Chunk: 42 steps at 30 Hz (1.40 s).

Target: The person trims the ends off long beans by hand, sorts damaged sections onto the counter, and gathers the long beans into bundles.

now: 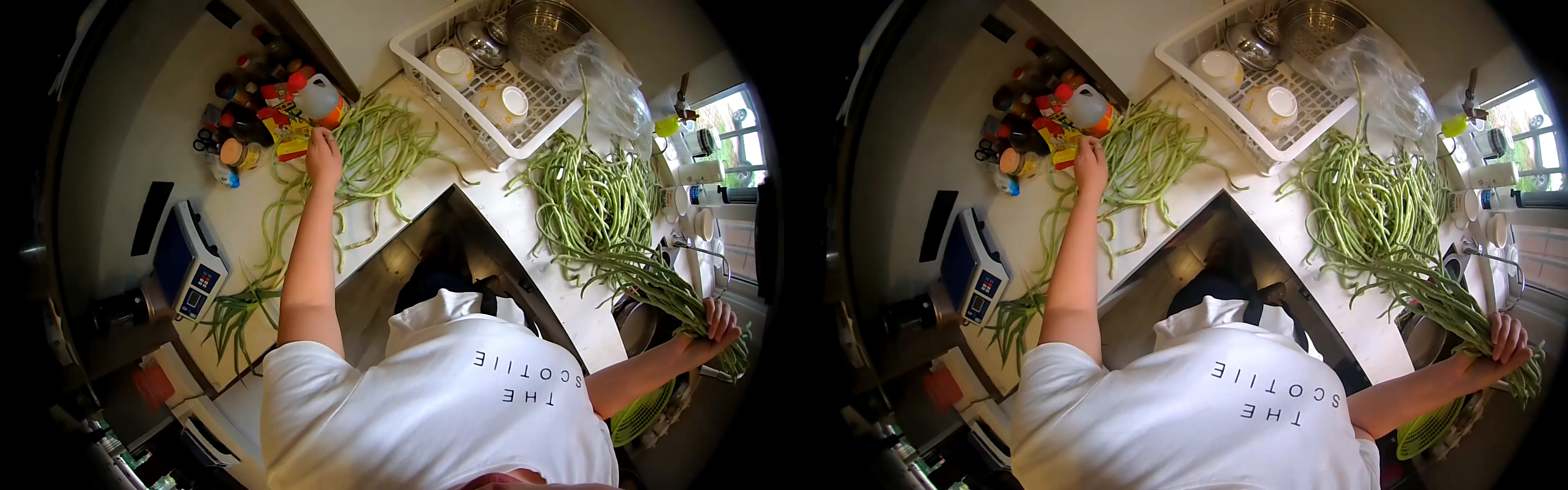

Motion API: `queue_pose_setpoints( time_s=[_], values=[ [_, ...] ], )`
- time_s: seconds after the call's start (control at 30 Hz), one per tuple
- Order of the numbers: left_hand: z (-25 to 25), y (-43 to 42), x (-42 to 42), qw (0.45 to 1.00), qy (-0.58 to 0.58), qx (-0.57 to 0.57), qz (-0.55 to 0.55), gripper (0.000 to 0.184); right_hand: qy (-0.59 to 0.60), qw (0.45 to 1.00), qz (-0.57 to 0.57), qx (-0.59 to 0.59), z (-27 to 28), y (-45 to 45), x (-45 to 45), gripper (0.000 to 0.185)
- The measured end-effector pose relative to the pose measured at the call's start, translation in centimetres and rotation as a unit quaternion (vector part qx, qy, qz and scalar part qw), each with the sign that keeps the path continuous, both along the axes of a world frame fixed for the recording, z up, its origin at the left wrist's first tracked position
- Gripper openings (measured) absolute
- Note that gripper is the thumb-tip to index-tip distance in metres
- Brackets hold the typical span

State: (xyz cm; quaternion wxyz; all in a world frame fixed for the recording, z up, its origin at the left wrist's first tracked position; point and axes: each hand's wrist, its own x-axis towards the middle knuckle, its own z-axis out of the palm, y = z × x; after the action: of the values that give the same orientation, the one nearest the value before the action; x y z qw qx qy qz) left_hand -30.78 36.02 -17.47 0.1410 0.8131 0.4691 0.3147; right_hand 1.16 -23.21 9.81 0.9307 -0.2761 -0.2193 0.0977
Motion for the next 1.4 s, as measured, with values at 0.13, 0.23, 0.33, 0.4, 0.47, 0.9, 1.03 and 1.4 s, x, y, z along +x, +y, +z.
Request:
queue_pose_setpoints(
  time_s=[0.13, 0.23, 0.33, 0.4, 0.47, 0.9, 1.03, 1.4],
  values=[
    [1.1, -1.6, 1.3, 0.958, 0.204, -0.157, -0.123, 0.02, 0.01, 1.0, -0.017, -0.011, -1.2, -0.1, 0.2, 0.03],
    [-1.7, -1.9, 2.5, 0.949, 0.267, -0.161, -0.046, 0.023, 0.009, 1.0, -0.013, -0.01, -1.1, 0.7, -0.4, 0.031],
    [-2.6, -1.7, 2.6, 0.95, 0.289, -0.116, -0.008, 0.028, 0.003, 1.0, -0.025, -0.012, -0.7, 0.7, -0.7, 0.031],
    [-2.9, -1.3, 2.1, 0.953, 0.299, -0.046, -0.012, 0.028, 0.002, 0.999, -0.028, -0.017, -0.6, 0.3, -0.8, 0.031],
    [-3.7, -1.0, 1.7, 0.952, 0.303, -0.029, -0.028, 0.028, 0.002, 0.999, -0.028, -0.02, -0.8, 0.3, -0.9, 0.031],
    [-0.1, -0.2, 3.8, 0.964, -0.088, -0.231, -0.103, 0.028, 0.025, 0.999, 0.012, -0.023, -1.8, 2.3, -1.5, 0.025],
    [6.6, -2.2, 5.6, 0.961, -0.208, -0.092, -0.156, 0.03, 0.042, 0.998, 0.009, -0.053, -3.0, 5.6, -2.2, 0.021],
    [17.6, -21.9, 8.6, 0.922, -0.165, -0.145, -0.318, 0.013, 0.211, 0.922, 0.129, -0.299, -8.1, 18.8, -7.5, 0.032]
  ],
)
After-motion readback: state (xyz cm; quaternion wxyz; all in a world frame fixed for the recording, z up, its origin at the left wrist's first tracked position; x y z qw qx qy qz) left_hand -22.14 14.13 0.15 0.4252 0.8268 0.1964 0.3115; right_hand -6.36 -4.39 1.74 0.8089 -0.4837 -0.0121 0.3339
